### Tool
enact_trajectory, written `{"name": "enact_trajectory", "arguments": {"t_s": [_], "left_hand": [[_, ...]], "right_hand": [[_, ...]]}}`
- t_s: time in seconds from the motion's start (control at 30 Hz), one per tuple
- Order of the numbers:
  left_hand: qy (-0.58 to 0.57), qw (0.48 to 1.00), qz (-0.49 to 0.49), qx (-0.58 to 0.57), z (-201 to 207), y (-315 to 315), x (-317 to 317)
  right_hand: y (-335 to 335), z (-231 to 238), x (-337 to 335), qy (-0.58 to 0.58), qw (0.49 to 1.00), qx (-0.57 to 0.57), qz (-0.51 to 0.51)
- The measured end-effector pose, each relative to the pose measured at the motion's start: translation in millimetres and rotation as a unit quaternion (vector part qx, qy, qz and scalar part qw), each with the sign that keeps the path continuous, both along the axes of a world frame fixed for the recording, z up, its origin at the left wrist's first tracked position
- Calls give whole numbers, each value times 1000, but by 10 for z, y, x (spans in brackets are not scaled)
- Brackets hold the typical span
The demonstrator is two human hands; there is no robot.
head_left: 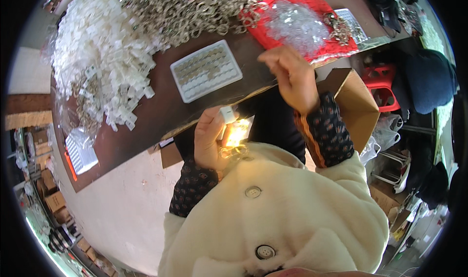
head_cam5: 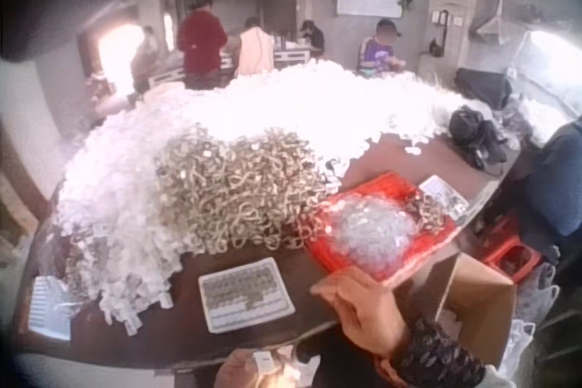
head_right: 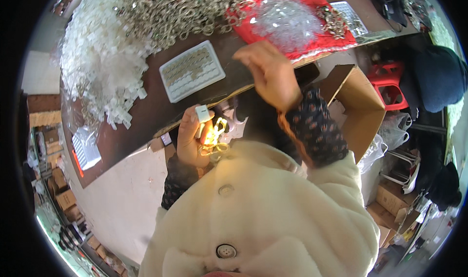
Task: The person assembles small electronic components by inserting a metal piece into a white plastic housing, then placing a small round component into the housing. The person repeatedly picks up components from a tray and a pile on the table, assembles them, and places the finished units into a cardboard box.
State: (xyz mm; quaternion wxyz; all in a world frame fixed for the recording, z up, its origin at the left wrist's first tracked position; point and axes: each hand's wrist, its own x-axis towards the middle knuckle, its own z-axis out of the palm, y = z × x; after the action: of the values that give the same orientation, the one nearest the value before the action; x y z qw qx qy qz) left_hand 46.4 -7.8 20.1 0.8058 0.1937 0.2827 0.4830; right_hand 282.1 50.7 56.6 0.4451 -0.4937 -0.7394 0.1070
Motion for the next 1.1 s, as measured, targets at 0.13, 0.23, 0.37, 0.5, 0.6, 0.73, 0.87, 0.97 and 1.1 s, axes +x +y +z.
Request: {"name": "enact_trajectory", "arguments": {"t_s": [0.13, 0.23, 0.37, 0.5, 0.6, 0.73, 0.87, 0.97, 1.1], "left_hand": [[-51, 998, 30, -3, 46, -42, 2], [-38, 998, 38, 23, 81, -50, -20], [-20, 998, 53, 8, 150, -99, -76], [9, 997, 67, 28, 185, -127, -106], [50, 994, 92, 38, 194, -131, -151], [36, 995, 77, 50, 170, -146, -232], [46, 994, 74, 68, 110, -172, -259], [51, 995, 68, 51, 107, -172, -293], [55, 997, 54, 22, 223, -103, -488]], "right_hand": [[-375, 147, -492, 58, 987, -44, 145], [-437, 186, -681, 61, 984, -45, 162], [-444, 244, -711, 5, 985, -9, 171], [-470, 284, -750, -47, 982, 37, 181], [-497, 302, -804, -52, 985, 22, 163], [-510, 318, -813, 0, 990, -32, 138], [-519, 329, -796, -46, 989, -23, 141], [-525, 323, -866, -41, 989, -35, 140], [-520, 306, -1002, 59, 981, -96, 160]]}}
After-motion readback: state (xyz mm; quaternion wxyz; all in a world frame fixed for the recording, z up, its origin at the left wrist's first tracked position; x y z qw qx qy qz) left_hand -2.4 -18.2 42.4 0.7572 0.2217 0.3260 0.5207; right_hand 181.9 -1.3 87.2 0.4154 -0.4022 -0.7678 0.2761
